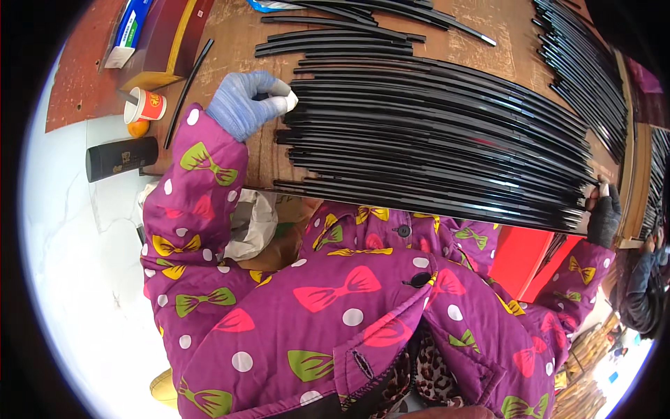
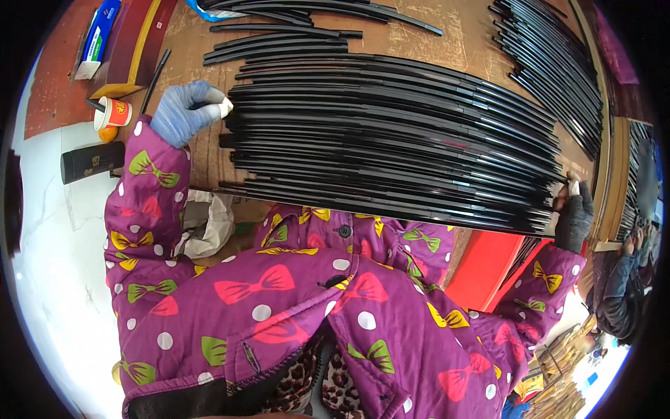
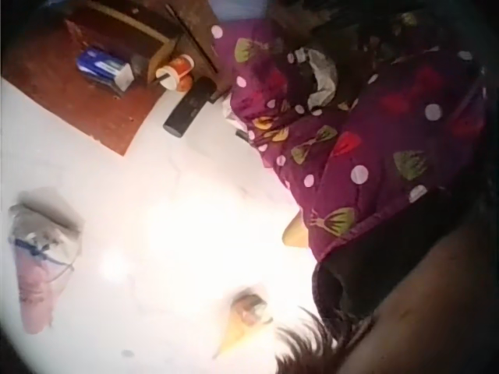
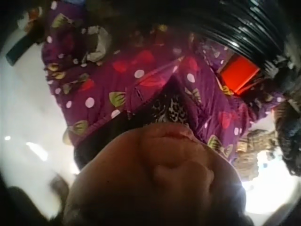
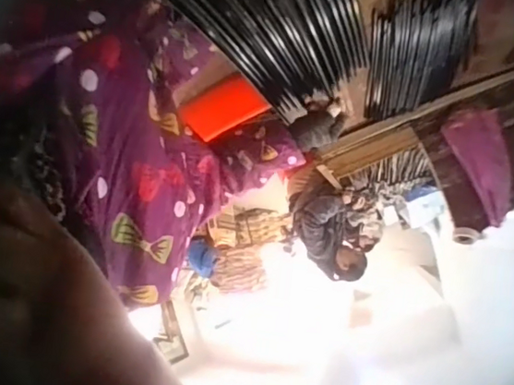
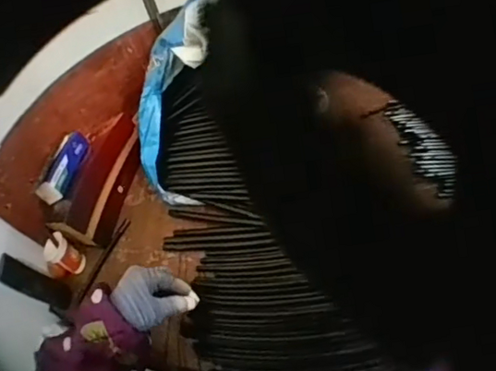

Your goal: Assembling small white caps onto long black tubes at a manual assembly station.

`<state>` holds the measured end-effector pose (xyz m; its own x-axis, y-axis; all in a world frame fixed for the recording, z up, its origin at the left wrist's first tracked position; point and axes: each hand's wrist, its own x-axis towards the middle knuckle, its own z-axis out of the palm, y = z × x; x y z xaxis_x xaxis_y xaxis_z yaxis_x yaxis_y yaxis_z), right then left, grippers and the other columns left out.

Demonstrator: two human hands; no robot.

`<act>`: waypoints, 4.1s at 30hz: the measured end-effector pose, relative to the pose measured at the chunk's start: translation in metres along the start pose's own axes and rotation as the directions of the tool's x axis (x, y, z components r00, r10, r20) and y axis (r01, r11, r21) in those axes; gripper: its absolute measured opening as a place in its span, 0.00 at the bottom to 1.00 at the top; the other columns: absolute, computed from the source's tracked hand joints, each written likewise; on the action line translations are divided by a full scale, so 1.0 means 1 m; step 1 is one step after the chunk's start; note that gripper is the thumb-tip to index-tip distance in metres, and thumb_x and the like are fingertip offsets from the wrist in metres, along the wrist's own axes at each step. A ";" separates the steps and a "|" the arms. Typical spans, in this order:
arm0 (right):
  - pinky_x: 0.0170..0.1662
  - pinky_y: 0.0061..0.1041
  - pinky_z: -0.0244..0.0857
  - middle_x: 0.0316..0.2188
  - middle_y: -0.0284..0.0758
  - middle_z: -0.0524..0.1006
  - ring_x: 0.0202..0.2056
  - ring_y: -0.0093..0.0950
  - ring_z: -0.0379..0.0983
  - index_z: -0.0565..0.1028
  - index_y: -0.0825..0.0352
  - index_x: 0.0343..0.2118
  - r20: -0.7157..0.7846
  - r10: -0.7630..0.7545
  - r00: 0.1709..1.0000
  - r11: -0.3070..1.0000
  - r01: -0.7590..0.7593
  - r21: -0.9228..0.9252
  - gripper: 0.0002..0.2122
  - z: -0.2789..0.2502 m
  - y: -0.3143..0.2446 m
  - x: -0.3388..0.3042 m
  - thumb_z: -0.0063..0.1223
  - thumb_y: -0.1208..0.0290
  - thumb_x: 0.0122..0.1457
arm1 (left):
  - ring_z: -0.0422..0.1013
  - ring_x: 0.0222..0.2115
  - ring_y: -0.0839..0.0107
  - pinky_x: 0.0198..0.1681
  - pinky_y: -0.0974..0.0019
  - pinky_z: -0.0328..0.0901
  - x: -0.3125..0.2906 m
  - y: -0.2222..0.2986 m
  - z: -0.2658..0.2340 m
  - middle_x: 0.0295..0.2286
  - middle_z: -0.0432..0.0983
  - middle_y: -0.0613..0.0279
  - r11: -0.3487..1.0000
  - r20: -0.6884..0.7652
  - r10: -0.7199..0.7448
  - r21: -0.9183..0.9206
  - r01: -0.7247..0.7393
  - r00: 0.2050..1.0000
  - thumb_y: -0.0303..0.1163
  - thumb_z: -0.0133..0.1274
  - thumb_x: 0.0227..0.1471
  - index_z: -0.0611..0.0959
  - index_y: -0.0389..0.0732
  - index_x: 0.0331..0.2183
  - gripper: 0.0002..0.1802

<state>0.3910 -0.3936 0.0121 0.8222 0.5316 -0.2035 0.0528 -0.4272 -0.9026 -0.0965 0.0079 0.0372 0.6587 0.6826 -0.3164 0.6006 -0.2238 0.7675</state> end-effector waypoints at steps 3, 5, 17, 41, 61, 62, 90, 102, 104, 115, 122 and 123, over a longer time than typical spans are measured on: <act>0.17 0.12 0.47 0.14 0.24 0.64 0.14 0.12 0.54 0.73 0.65 0.35 -0.140 -0.099 0.985 0.961 0.058 -0.271 0.09 -0.004 -0.010 0.001 0.43 0.68 0.55 | 0.67 0.23 0.79 0.28 0.76 0.62 0.024 0.004 0.005 0.24 0.73 0.64 0.971 -0.068 0.141 0.203 -0.124 0.988 0.27 0.56 0.40 0.80 0.36 0.27 0.07; 0.18 0.12 0.46 0.13 0.22 0.63 0.15 0.11 0.54 0.74 0.64 0.34 -0.096 -0.282 0.955 0.813 0.185 -0.552 0.10 0.012 -0.024 0.006 0.45 0.66 0.55 | 0.69 0.29 0.74 0.33 0.75 0.63 0.036 0.030 0.015 0.29 0.72 0.61 0.888 -0.130 0.194 0.444 -0.118 0.972 0.27 0.55 0.40 0.80 0.40 0.29 0.08; 0.36 0.34 0.61 0.29 0.44 0.72 0.34 0.42 0.68 0.72 0.63 0.34 0.211 -0.331 0.920 0.137 0.269 -0.953 0.10 0.065 -0.083 0.080 0.47 0.71 0.46 | 0.64 0.38 0.62 0.43 0.62 0.58 0.112 0.032 0.016 0.33 0.70 0.62 0.506 -0.002 0.414 0.832 -0.229 0.910 0.33 0.55 0.38 0.76 0.45 0.34 0.15; 0.31 0.29 0.63 0.29 0.42 0.69 0.29 0.39 0.69 0.70 0.66 0.35 0.526 -0.719 0.454 0.259 0.877 -0.404 0.09 0.172 -0.133 -0.027 0.47 0.77 0.49 | 0.67 0.30 0.75 0.36 0.74 0.62 0.039 0.053 0.038 0.28 0.73 0.62 0.925 -0.096 0.352 0.189 -0.330 0.931 0.23 0.53 0.41 0.78 0.36 0.33 0.11; 0.30 0.26 0.62 0.24 0.37 0.69 0.27 0.34 0.68 0.73 0.66 0.33 0.506 -0.715 0.482 0.371 0.876 -0.309 0.09 0.188 -0.129 -0.047 0.52 0.79 0.45 | 0.69 0.31 0.74 0.36 0.73 0.63 0.015 0.068 0.045 0.29 0.74 0.61 0.879 -0.019 0.447 0.194 -0.435 0.894 0.24 0.56 0.39 0.77 0.37 0.34 0.14; 0.30 0.26 0.62 0.24 0.37 0.69 0.27 0.34 0.68 0.73 0.66 0.33 0.507 -0.711 0.487 0.375 0.873 -0.311 0.09 0.191 -0.132 -0.048 0.52 0.79 0.45 | 0.69 0.31 0.74 0.36 0.73 0.63 0.016 0.069 0.048 0.29 0.74 0.61 0.880 -0.014 0.445 0.191 -0.434 0.895 0.24 0.56 0.39 0.77 0.37 0.34 0.14; 0.25 0.15 0.57 0.24 0.32 0.70 0.22 0.18 0.63 0.71 0.69 0.32 0.246 -0.556 0.794 0.828 0.555 0.077 0.08 0.187 -0.115 -0.078 0.44 0.70 0.53 | 0.69 0.20 0.78 0.27 0.75 0.64 0.004 0.094 0.059 0.19 0.74 0.60 0.977 0.230 0.206 0.006 -0.213 0.951 0.27 0.53 0.42 0.78 0.33 0.32 0.12; 0.19 0.15 0.54 0.15 0.31 0.67 0.14 0.18 0.60 0.71 0.71 0.33 0.374 -0.236 0.897 0.917 0.079 0.390 0.12 0.197 -0.123 -0.078 0.48 0.69 0.48 | 0.71 0.27 0.68 0.32 0.69 0.65 0.010 0.075 0.050 0.26 0.75 0.56 0.905 0.187 0.333 0.212 -0.369 0.924 0.31 0.52 0.44 0.78 0.37 0.33 0.12; 0.19 0.17 0.54 0.14 0.31 0.66 0.13 0.19 0.58 0.70 0.71 0.33 0.387 -0.218 0.896 0.875 0.003 0.485 0.11 0.178 -0.113 -0.065 0.47 0.70 0.48 | 0.70 0.22 0.75 0.27 0.73 0.65 0.000 0.062 0.037 0.22 0.74 0.58 0.947 0.090 0.257 0.177 -0.269 0.962 0.29 0.52 0.44 0.78 0.35 0.32 0.11; 0.19 0.18 0.50 0.15 0.29 0.66 0.13 0.18 0.56 0.69 0.69 0.32 0.405 -0.265 0.875 0.838 0.001 0.545 0.10 0.151 -0.093 -0.052 0.46 0.68 0.51 | 0.66 0.20 0.80 0.24 0.75 0.62 0.005 0.038 0.018 0.20 0.73 0.63 0.998 0.170 -0.033 0.055 0.024 0.985 0.32 0.53 0.44 0.78 0.34 0.32 0.13; 0.19 0.18 0.51 0.14 0.29 0.66 0.13 0.18 0.56 0.69 0.69 0.32 0.367 -0.212 0.906 0.871 0.004 0.491 0.09 0.150 -0.088 -0.054 0.46 0.69 0.51 | 0.69 0.25 0.78 0.29 0.76 0.64 -0.003 0.040 0.021 0.23 0.74 0.62 0.996 0.033 0.045 -0.074 -0.043 0.998 0.28 0.56 0.40 0.79 0.34 0.31 0.12; 0.19 0.18 0.51 0.14 0.29 0.66 0.13 0.18 0.56 0.69 0.69 0.32 0.365 -0.204 0.908 0.874 0.001 0.485 0.09 0.150 -0.088 -0.053 0.46 0.69 0.51 | 0.69 0.26 0.78 0.29 0.76 0.64 -0.002 0.039 0.022 0.24 0.75 0.62 0.995 -0.004 0.075 -0.060 -0.075 0.997 0.27 0.56 0.39 0.79 0.34 0.30 0.11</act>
<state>0.2576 -0.2750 0.0452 0.5288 0.8373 -0.1391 -0.2278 -0.0178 -0.9735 -0.0648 -0.0177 0.0555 0.7003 0.6665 -0.2555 0.5209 -0.2326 0.8213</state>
